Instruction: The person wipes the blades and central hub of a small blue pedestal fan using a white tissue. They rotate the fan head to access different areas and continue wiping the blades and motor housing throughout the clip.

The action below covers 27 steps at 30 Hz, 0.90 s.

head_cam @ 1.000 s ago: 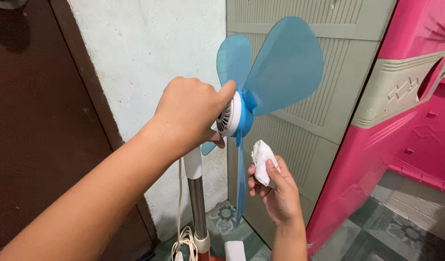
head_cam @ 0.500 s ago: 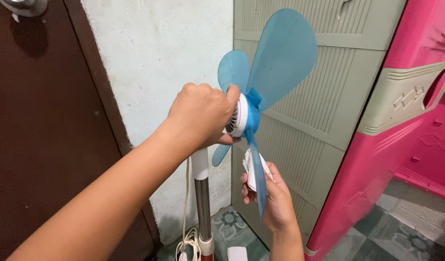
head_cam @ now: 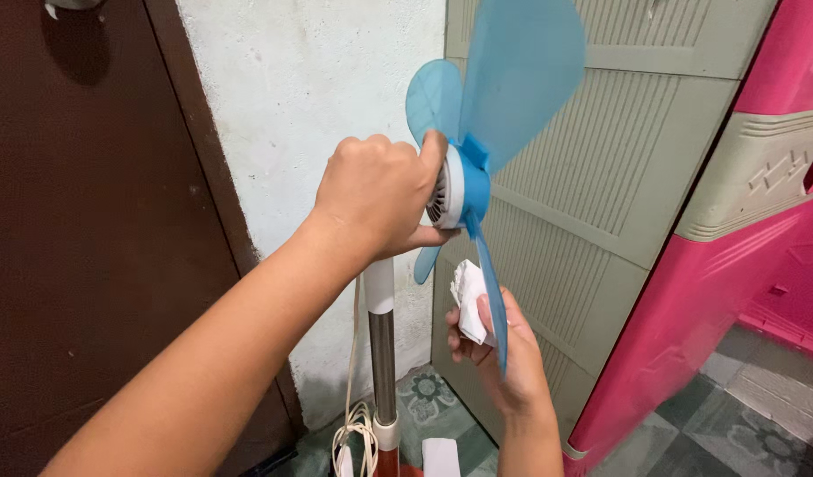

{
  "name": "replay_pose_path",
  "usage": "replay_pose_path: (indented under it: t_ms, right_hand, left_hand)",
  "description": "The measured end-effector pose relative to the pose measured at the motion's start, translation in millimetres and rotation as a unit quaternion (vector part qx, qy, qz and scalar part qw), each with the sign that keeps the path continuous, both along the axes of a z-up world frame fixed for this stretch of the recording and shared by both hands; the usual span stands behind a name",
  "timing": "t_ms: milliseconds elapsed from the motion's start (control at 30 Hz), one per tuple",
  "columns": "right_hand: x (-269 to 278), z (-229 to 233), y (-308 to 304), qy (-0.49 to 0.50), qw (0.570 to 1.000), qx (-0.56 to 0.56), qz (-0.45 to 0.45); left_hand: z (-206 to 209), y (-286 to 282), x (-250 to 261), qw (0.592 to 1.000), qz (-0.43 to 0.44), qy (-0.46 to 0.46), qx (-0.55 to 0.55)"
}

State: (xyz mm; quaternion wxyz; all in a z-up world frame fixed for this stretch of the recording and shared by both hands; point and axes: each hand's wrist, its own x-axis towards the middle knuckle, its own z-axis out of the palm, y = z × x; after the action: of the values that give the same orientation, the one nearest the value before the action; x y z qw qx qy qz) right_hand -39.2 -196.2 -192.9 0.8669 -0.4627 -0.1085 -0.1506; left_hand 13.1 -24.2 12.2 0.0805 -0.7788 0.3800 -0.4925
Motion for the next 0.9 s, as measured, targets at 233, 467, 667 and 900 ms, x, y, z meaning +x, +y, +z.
replay_pose_path:
  t_ms: [233, 467, 667, 900]
  right_hand:
    - [-4.9, 7.3, 8.5, 0.026, 0.999, -0.008, -0.025]
    - [-1.3, 2.8, 5.3, 0.021, 1.0, -0.013, -0.017]
    - [3.7, -0.9, 6.2, 0.019, 1.0, 0.001, 0.003]
    - [2.2, -1.3, 7.9, 0.014, 1.0, -0.01, 0.005]
  left_hand:
    - [-3.8, 0.0, -0.2, 0.998, 0.017, 0.02, -0.057]
    - [-8.9, 1.8, -0.4, 0.994, 0.023, -0.001, -0.102]
    - [-13.0, 2.1, -1.6, 0.986, 0.04, -0.005, -0.159]
    - [-12.9, 0.4, -1.0, 0.986, 0.051, 0.017, -0.16]
